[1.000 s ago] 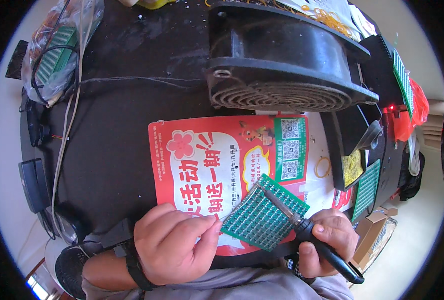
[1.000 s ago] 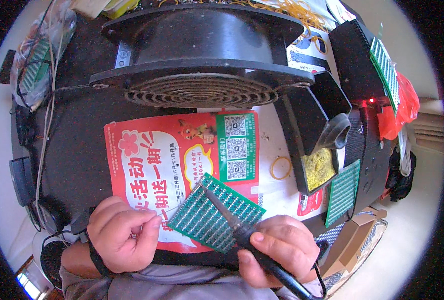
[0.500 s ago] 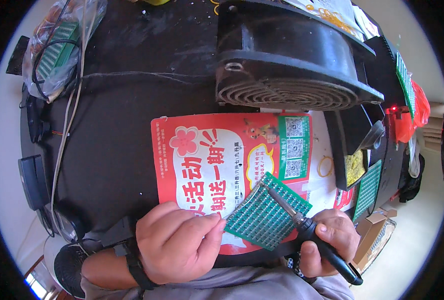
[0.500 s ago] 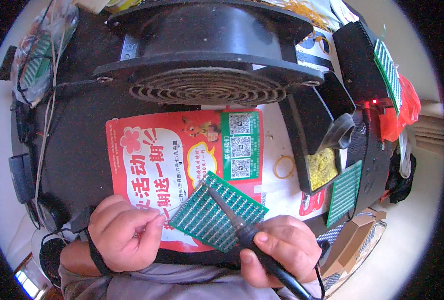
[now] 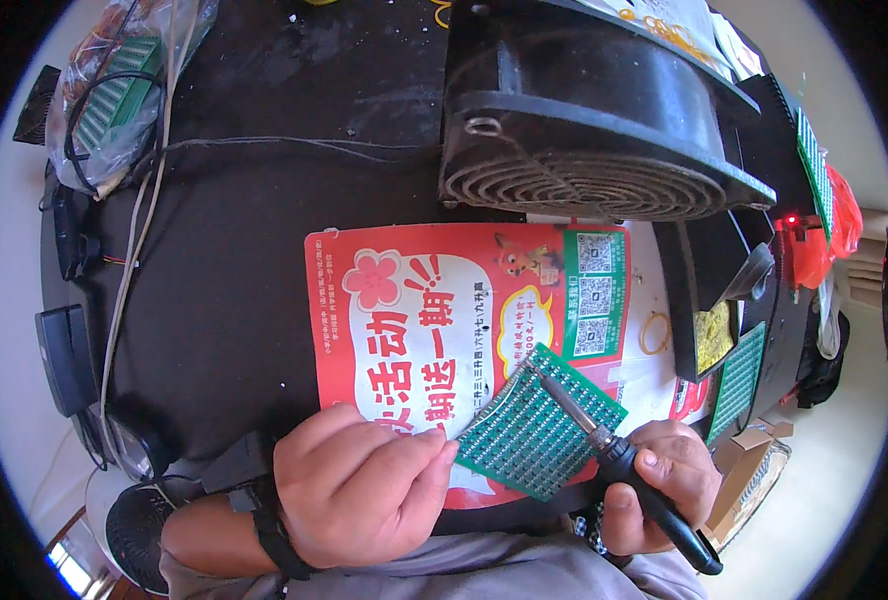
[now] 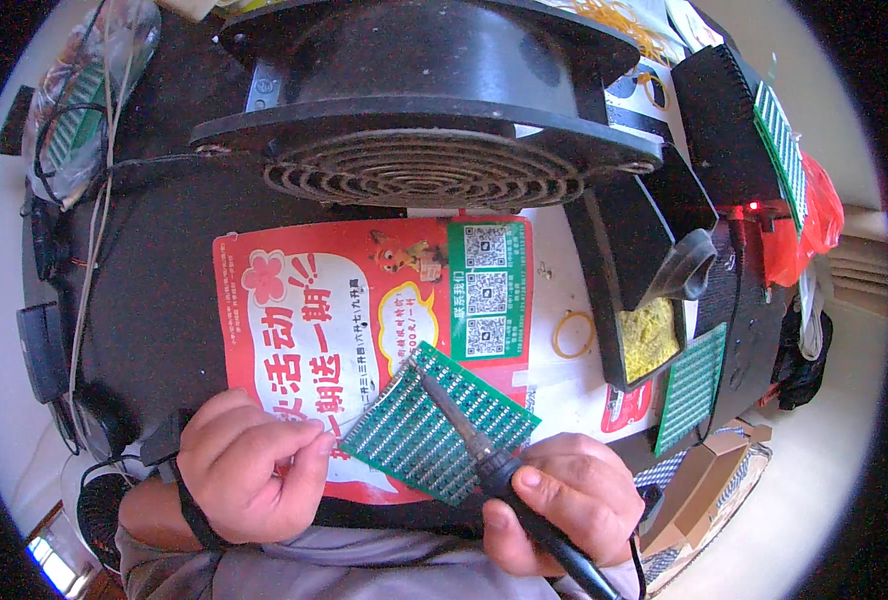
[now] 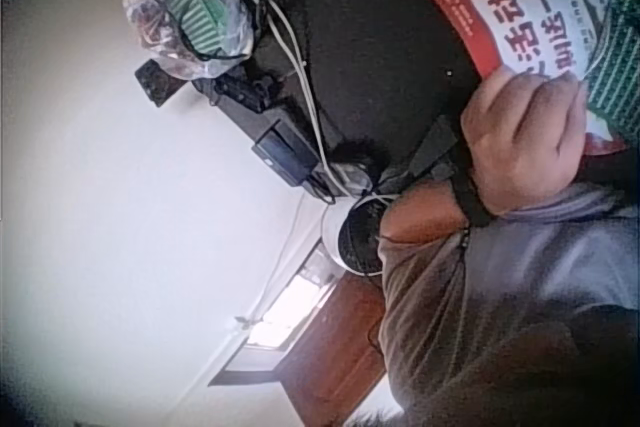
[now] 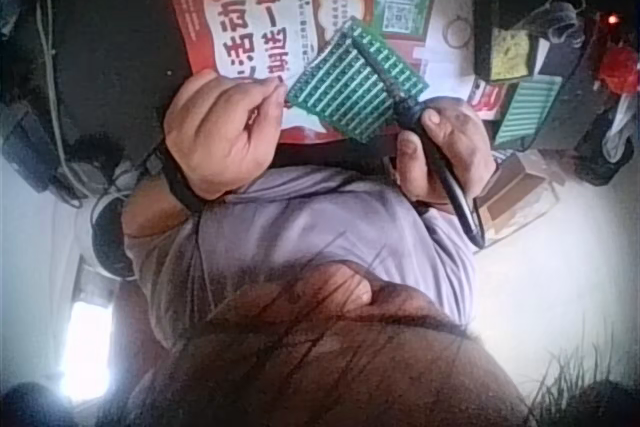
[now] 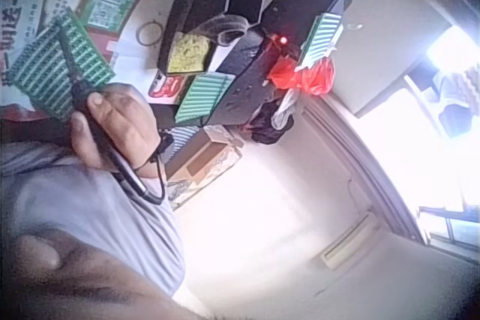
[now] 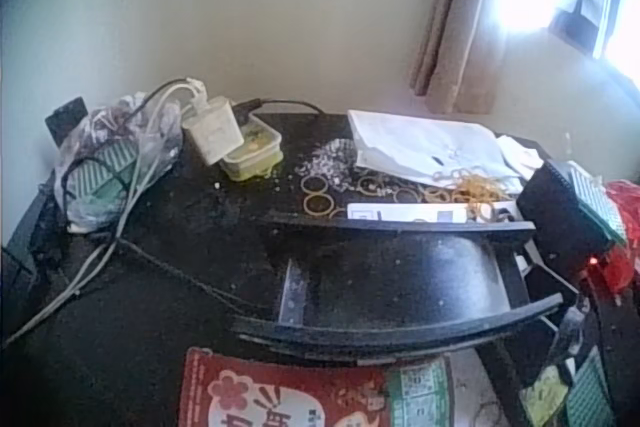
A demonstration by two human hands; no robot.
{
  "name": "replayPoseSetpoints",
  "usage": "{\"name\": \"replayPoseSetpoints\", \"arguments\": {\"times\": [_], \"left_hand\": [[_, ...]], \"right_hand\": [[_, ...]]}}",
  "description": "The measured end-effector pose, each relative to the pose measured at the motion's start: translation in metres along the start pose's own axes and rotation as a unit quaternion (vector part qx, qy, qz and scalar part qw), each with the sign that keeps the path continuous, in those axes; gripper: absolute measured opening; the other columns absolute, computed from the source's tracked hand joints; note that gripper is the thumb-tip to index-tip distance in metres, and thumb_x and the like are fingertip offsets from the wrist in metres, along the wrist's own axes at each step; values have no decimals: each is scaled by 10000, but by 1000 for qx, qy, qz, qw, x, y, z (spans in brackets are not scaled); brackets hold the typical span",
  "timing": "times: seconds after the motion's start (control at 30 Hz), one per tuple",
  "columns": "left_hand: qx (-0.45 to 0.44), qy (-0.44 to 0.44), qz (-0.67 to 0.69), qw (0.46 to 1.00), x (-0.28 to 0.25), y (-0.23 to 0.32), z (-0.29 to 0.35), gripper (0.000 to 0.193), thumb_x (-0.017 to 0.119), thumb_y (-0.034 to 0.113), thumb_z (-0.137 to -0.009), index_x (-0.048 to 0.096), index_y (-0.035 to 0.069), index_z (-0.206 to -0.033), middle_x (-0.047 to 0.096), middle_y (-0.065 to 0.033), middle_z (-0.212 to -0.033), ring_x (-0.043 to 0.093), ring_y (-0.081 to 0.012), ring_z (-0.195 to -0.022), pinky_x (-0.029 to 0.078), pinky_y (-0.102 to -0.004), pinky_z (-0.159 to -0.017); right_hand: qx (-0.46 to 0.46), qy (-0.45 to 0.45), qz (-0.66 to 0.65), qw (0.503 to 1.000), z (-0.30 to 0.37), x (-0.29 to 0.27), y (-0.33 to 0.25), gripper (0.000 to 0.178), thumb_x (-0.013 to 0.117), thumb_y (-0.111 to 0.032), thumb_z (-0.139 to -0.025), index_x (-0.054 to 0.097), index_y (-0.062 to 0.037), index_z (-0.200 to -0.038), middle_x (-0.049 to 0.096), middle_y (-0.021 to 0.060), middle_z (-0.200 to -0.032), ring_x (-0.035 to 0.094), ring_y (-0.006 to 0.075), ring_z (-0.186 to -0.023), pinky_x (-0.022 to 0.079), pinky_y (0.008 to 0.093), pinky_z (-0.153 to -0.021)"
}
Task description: Soldering components onto a small green printed circuit board at a workbench.
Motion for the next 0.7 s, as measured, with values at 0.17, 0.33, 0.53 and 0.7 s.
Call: {"name": "replayPoseSetpoints", "arguments": {"times": [0.17,0.33,0.53,0.7], "left_hand": [[4,-2,-5,1000,2,-1,1,201,739,-17,-670,628,31,-831,608,-53,-633,555,-203,-492,427,-312,-490],[6,-8,-7,1000,1,0,0,202,738,-16,-675,629,30,-838,615,-56,-641,561,-205,-494,429,-312,-492],[11,-11,-7,1000,1,1,0,203,738,-15,-677,631,25,-844,616,-56,-641,566,-205,-498,429,-312,-493],[13,-10,-14,1000,3,2,0,200,739,-16,-679,639,20,-848,618,-55,-640,564,-204,-497,428,-312,-492]], "right_hand": [[-5,-6,-9,1000,2,1,2,333,741,-59,-695,562,8,-968,570,101,-645,591,230,-515,503,337,-482],[-3,-18,-14,1000,0,0,0,328,746,-59,-685,565,6,-950,567,95,-664,591,226,-524,502,333,-479],[-10,-10,-3,1000,-1,0,0,312,746,-63,-684,570,9,-931,571,94,-666,592,222,-526,501,330,-478],[0,3,-7,1000,0,1,1,308,746,-68,-690,572,6,-932,574,95,-658,595,222,-525,501,332,-477]]}}
Point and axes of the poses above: each hand's wrist, its own z-axis away from the middle knuckle, its own x-axis out of the palm, y = z × x, the point moved 5 cm from there along -z, towards the middle knuckle
